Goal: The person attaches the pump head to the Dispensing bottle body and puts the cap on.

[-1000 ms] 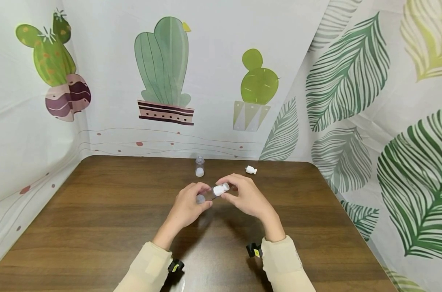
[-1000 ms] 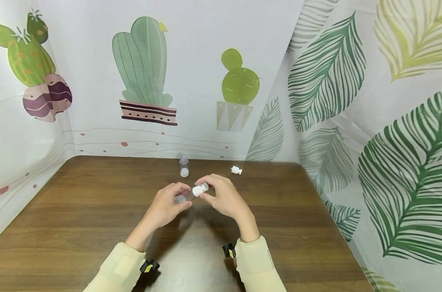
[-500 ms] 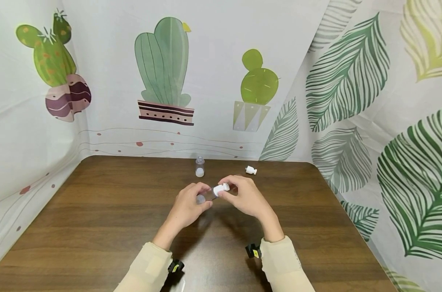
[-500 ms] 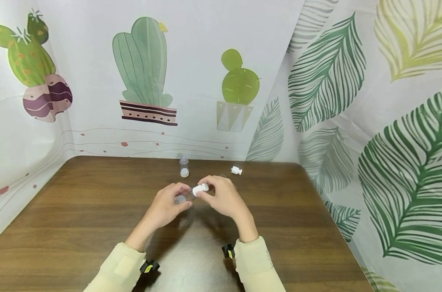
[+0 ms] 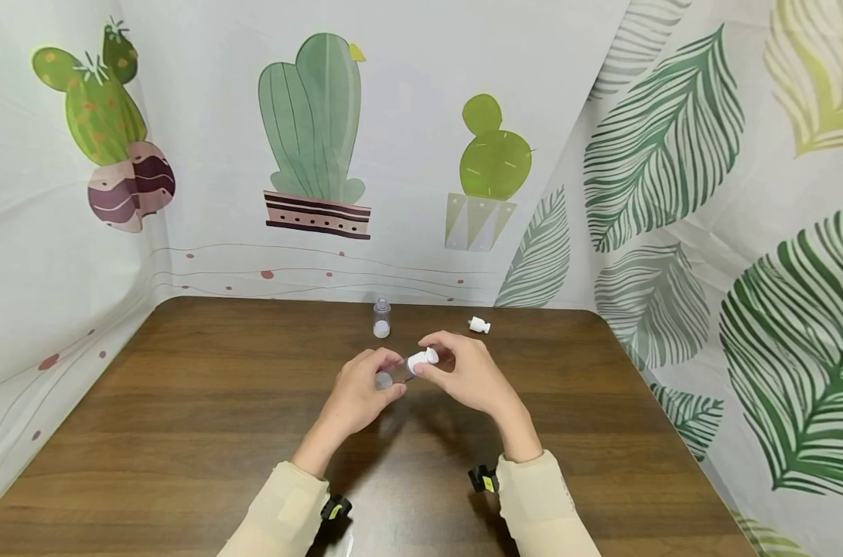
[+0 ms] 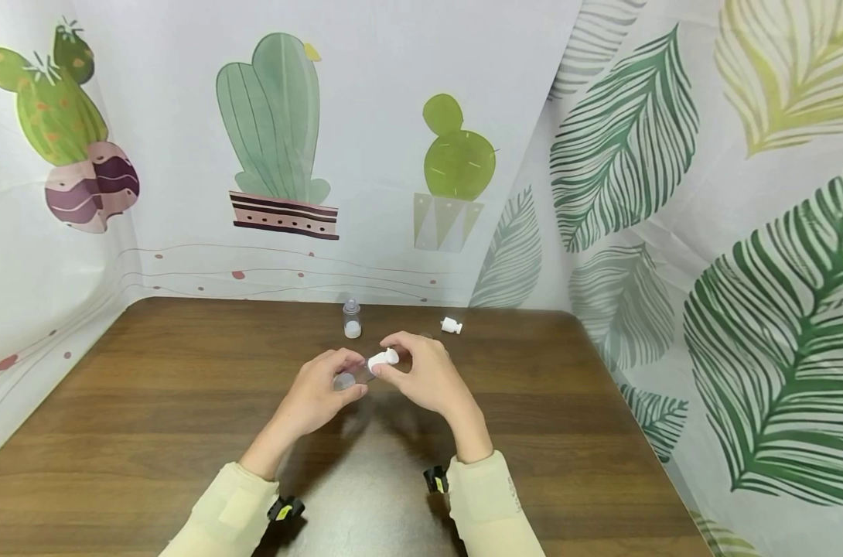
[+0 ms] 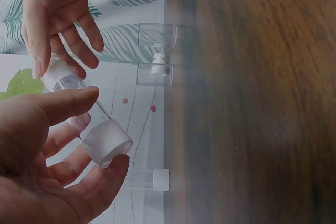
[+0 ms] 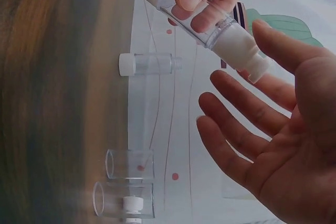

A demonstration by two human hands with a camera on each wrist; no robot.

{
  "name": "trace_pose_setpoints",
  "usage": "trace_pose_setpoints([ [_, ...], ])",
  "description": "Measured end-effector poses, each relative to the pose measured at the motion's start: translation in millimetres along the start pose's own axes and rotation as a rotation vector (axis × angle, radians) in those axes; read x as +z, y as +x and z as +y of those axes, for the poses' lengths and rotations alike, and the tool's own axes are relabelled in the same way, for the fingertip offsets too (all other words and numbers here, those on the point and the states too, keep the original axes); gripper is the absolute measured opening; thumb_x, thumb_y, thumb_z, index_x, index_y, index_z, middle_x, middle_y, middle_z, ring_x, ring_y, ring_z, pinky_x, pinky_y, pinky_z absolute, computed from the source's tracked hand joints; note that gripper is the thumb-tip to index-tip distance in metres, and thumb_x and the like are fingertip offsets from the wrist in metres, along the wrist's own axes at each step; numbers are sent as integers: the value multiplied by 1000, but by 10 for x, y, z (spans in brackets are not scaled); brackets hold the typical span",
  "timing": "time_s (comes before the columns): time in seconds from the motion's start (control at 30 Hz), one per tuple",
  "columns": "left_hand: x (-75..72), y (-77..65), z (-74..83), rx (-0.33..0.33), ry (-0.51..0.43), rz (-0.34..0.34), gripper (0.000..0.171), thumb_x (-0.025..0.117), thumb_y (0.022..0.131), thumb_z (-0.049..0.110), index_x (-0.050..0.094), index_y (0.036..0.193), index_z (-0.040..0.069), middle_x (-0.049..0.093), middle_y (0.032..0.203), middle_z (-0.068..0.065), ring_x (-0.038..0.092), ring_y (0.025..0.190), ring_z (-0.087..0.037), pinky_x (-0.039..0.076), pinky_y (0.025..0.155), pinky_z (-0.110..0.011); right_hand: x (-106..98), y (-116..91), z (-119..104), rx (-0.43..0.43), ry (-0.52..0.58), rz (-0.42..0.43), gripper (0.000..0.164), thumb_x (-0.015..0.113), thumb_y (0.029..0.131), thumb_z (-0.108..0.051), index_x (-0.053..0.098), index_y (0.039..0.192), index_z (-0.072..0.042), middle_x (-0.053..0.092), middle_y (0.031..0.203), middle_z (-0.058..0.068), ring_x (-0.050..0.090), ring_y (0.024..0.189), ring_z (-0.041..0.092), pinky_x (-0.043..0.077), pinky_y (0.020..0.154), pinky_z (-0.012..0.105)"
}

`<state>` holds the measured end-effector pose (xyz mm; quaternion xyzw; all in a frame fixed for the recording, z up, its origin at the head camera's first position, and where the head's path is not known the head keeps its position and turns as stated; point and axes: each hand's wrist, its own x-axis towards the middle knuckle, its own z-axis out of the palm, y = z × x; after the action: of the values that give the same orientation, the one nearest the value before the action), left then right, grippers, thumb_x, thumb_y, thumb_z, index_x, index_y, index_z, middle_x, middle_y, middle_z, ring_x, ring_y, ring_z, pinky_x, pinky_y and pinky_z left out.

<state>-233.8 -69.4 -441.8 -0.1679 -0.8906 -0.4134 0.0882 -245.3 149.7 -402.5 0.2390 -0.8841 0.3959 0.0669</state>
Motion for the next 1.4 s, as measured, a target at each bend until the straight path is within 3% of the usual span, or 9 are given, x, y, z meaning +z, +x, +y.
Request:
trace_pose_setpoints([
  [0.2, -7, -2, 10, 1, -4, 1, 32, 88, 86, 11, 73, 115, 13, 72, 112, -6, 69, 109, -30, 54, 95, -50, -31, -2, 16, -68, -2, 16, 45, 87, 90, -21, 70, 130, -13, 73, 112, 0, 68, 99, 14, 58, 91, 44],
  [0.53, -20, -8, 11, -16, -8, -11, 32, 87, 87, 11, 73, 116, 14, 72, 113, -6, 69, 109, -32, 54, 93, -50, -45, 2, 30, -159, -2, -33, 41, 88, 88, -9, 73, 126, -16, 72, 117, -3, 64, 104, 11, 58, 93, 39],
  [0.77, -21, -7, 15, -14, -2, -14, 32, 87, 87, 12, 73, 116, 14, 72, 113, -6, 69, 109, -31, 54, 93, -51, -42, 9, 26, -161, 5, -46, 32, 85, 89, -4, 76, 119, -10, 73, 111, -4, 65, 103, 14, 59, 94, 47],
  [1.4, -23, -2, 16, -19, 7, -17, 32, 87, 88, 13, 73, 117, 15, 72, 112, -5, 68, 108, -29, 54, 93, -50, -1, 9, 32, -146, 9, -25, 23, 83, 92, -6, 76, 114, -11, 74, 107, -2, 66, 98, 14, 60, 89, 46],
])
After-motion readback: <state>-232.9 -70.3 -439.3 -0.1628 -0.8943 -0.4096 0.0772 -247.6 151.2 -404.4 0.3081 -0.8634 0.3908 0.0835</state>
